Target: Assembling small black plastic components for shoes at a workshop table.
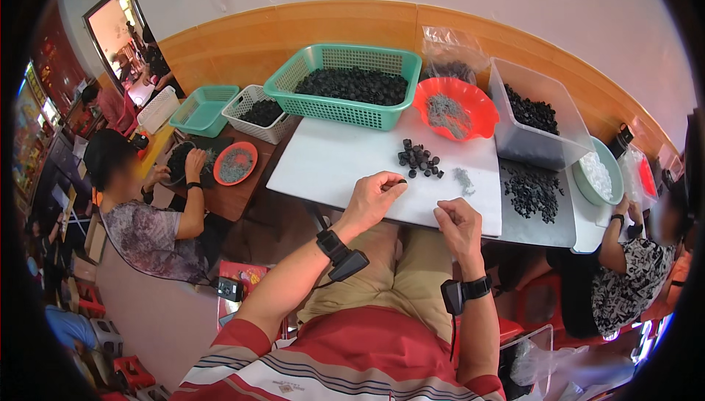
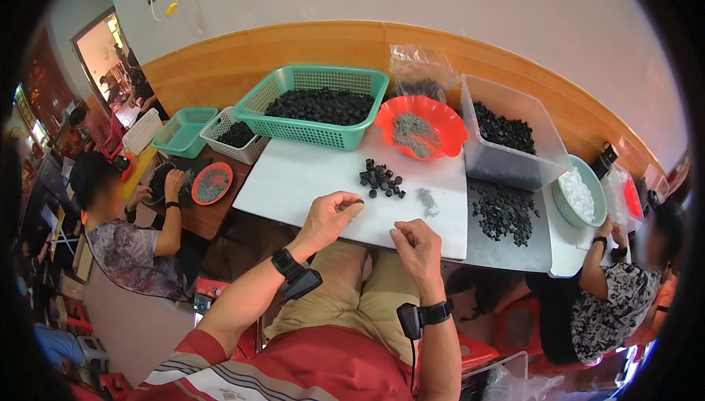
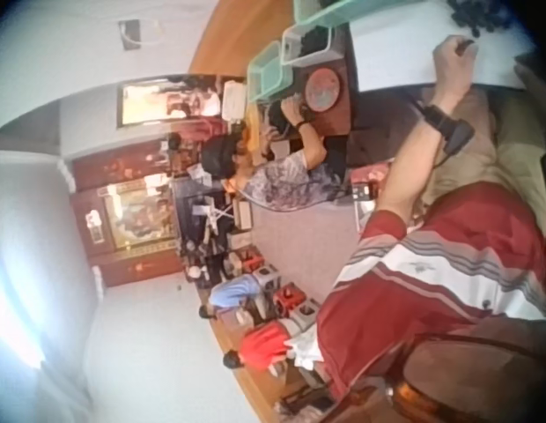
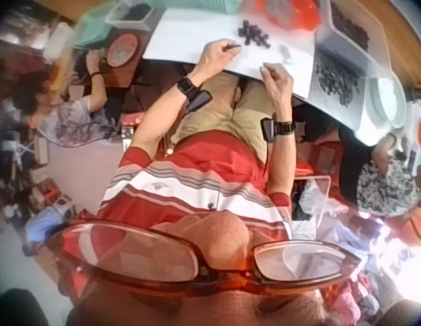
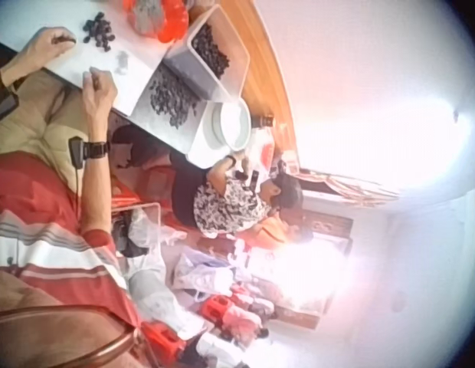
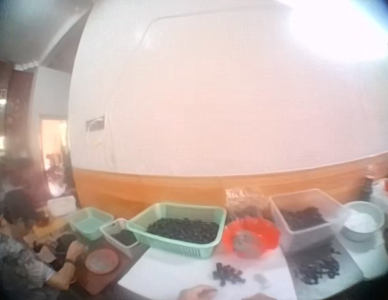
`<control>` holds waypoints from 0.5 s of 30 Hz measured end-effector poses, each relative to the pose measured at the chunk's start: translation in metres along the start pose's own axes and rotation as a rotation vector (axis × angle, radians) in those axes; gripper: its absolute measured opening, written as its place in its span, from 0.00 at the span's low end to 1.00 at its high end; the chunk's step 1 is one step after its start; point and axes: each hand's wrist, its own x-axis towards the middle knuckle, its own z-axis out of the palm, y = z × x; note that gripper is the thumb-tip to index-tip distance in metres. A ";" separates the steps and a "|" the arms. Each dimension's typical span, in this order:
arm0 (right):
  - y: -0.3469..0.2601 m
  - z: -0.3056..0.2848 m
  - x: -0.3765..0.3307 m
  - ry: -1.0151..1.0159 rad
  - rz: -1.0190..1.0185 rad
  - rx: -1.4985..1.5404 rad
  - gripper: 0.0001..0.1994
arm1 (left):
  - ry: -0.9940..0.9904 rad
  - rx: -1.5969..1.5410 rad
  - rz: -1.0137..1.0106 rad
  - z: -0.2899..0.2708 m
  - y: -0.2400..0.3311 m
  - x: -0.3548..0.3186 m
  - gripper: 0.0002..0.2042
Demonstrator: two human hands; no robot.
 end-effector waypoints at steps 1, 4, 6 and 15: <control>0.000 0.000 0.000 0.000 -0.003 0.002 0.07 | -0.004 0.021 0.000 0.000 0.002 -0.001 0.15; -0.002 0.000 0.000 0.006 -0.043 0.015 0.07 | -0.002 0.041 -0.007 0.000 0.008 -0.003 0.16; -0.002 0.000 0.000 -0.003 -0.038 0.027 0.07 | 0.005 0.040 -0.013 -0.001 0.010 -0.004 0.16; -0.002 0.002 0.001 0.000 -0.059 -0.011 0.06 | 0.069 0.099 0.073 -0.012 0.023 0.005 0.13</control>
